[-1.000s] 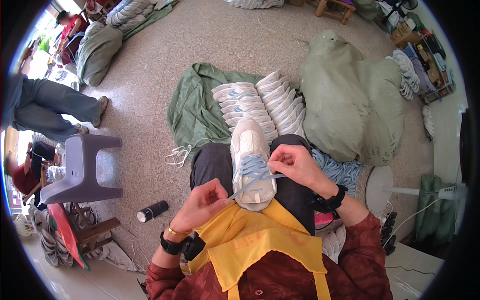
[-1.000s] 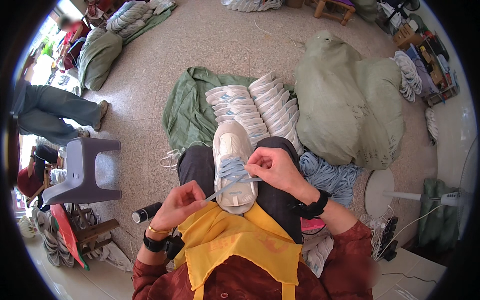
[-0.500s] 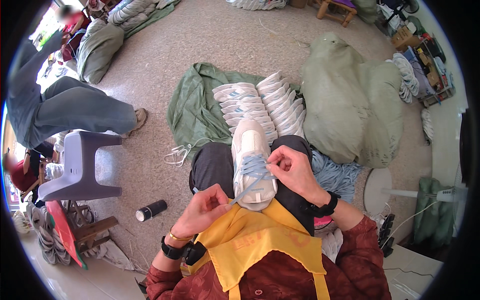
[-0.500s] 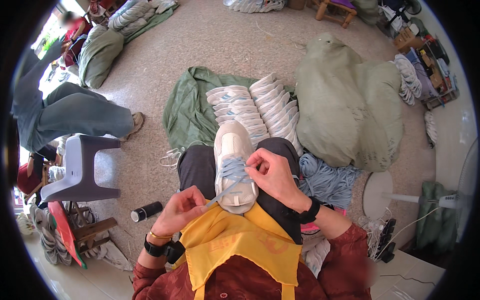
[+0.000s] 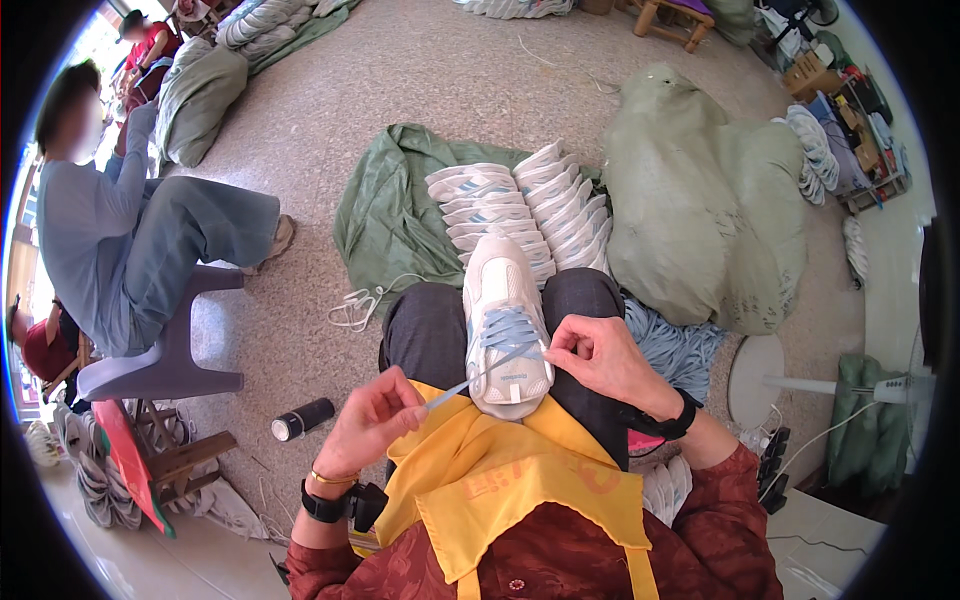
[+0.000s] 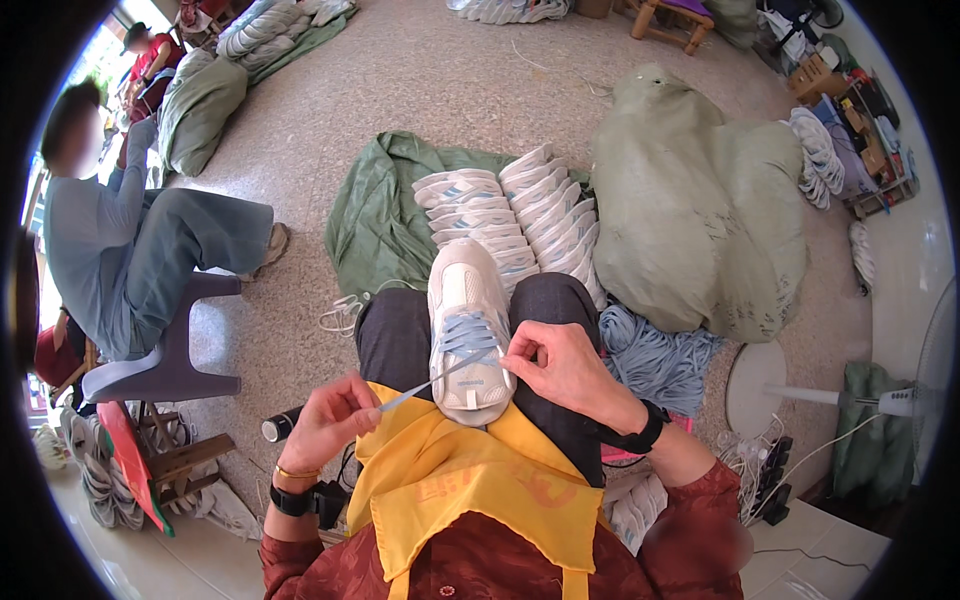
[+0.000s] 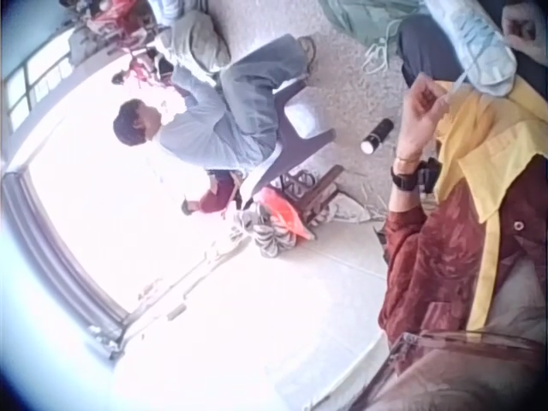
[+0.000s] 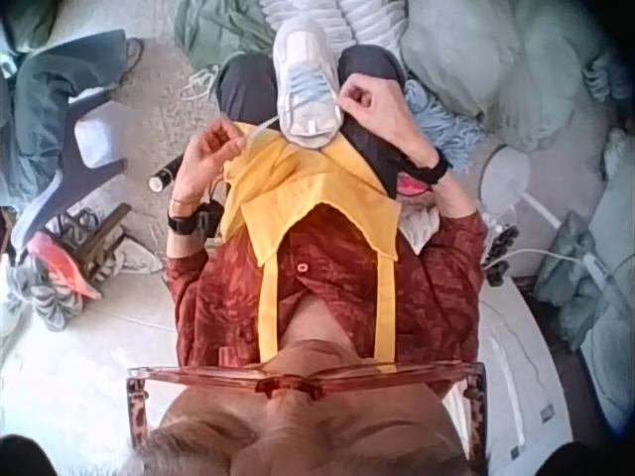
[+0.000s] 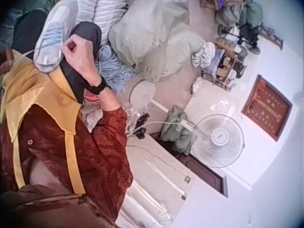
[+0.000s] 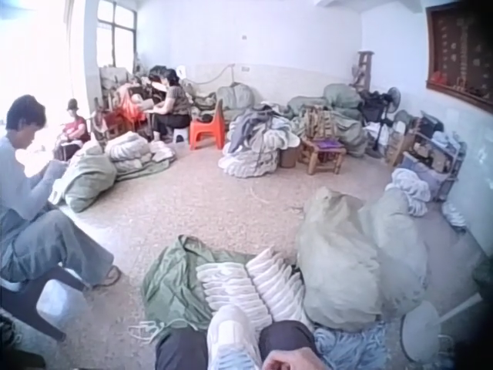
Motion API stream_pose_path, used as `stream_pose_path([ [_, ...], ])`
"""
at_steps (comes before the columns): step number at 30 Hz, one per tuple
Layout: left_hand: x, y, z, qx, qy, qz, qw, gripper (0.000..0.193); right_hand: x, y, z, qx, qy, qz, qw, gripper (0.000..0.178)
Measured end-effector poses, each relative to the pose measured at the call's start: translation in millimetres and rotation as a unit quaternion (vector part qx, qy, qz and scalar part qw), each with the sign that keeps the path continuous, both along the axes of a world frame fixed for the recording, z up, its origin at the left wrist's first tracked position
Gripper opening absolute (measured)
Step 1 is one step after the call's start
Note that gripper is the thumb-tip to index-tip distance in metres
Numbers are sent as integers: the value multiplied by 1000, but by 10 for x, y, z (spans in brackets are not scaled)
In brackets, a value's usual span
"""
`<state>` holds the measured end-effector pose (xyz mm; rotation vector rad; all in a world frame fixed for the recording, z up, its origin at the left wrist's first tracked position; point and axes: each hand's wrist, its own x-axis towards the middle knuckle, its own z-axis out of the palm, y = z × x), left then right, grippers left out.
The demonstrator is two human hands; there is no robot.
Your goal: Lacing a white sneaker and then stacking shoe components.
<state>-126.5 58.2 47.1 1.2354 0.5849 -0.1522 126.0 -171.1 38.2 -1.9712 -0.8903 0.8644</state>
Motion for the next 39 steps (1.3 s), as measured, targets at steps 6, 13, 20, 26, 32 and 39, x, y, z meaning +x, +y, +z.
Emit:
stream_pose_path([
  [6, 298, 271, 47, 80, -51, 49, 994, 13, -18, -15, 90, -8, 24, 18, 1000, 17],
  [13, 745, 619, -65, 164, -90, 80, 979, 14, -152, 23, 230, -10, -22, 71, 997, 16],
  [20, 1001, 746, -235, 207, -119, 57, 969, 14, -235, -8, 94, 95, -228, 70, 967, 14],
  [26, 1088, 686, -428, 383, -148, 29, 912, 15, -241, -3, 181, -1, 97, 114, 989, 12],
  [32, 1005, 156, -309, 355, -184, -42, 916, 18, -67, -68, 250, 49, 304, 77, 948, 11],
  [39, 950, -498, 36, 174, -254, -143, 941, 13, -109, -132, 544, 47, 315, 79, 945, 13],
])
